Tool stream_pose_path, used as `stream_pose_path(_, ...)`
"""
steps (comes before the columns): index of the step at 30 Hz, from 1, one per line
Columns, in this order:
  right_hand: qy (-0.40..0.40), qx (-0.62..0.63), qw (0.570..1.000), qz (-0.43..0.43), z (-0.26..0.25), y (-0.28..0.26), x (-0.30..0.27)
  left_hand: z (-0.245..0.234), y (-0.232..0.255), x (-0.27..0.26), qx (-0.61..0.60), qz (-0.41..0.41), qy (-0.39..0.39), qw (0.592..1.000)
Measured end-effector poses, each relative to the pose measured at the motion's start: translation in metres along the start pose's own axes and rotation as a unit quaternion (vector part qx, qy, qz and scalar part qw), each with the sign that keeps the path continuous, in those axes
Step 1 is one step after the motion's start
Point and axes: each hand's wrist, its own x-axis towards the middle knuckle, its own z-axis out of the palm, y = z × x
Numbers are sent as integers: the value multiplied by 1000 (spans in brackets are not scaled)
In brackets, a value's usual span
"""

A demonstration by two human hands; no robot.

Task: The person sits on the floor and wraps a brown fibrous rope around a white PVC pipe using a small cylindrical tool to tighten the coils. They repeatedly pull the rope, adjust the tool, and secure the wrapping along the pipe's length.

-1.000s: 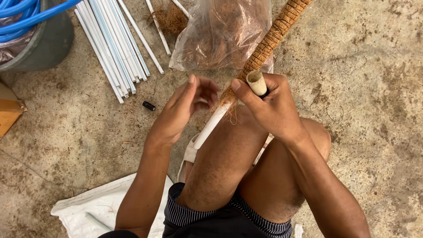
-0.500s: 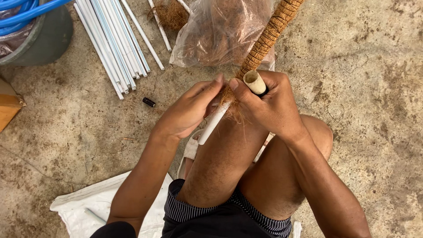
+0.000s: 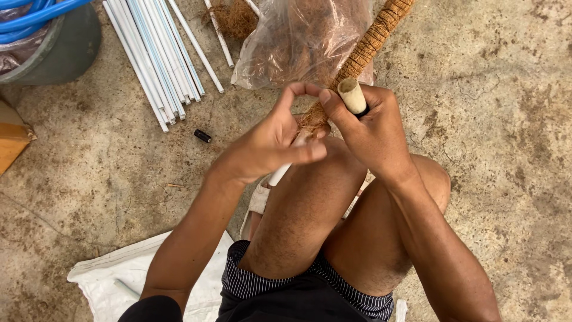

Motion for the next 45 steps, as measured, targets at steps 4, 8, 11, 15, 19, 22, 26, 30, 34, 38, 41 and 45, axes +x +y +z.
stream_pose_path(4, 30, -71, 995, 70, 2, 3, -2, 12, -9, 4, 116, 79, 58, 988)
stream_pose_path(8, 35, -53, 996, 65, 5, -3, 0, 25, -17, 10, 66, 146, 97, 982)
stream_pose_path(11, 35, -51, 995, 73, 8, -8, -2, 33, -19, 4, 227, 162, 184, 943)
stream_pose_path(15, 44, -61, 992, 101, 6, -5, -4, 41, -21, 0, 313, 182, 250, 898)
stream_pose_path(19, 53, -59, 992, 97, 10, -3, -2, 45, -25, -1, 405, 223, 310, 831)
stream_pose_path(22, 52, -65, 992, 94, 10, -3, 0, 45, -30, 6, 416, 268, 339, 800)
stream_pose_path(26, 60, -57, 992, 95, 13, -1, 1, 45, -35, 7, 401, 282, 365, 791)
stream_pose_path(30, 77, -56, 992, 77, 17, 5, 1, 46, -39, 6, 401, 274, 400, 777)
stream_pose_path(34, 86, -72, 990, 89, 19, 9, 3, 46, -40, 13, 367, 273, 425, 781)
stream_pose_path(38, 93, -71, 989, 88, 21, 11, 4, 47, -41, 15, 323, 273, 432, 796)
stream_pose_path(41, 99, -67, 988, 93, 22, 12, 5, 50, -43, 14, 311, 266, 449, 794)
stream_pose_path(45, 96, -75, 989, 89, 19, 13, 4, 45, -43, 17, 292, 277, 429, 809)
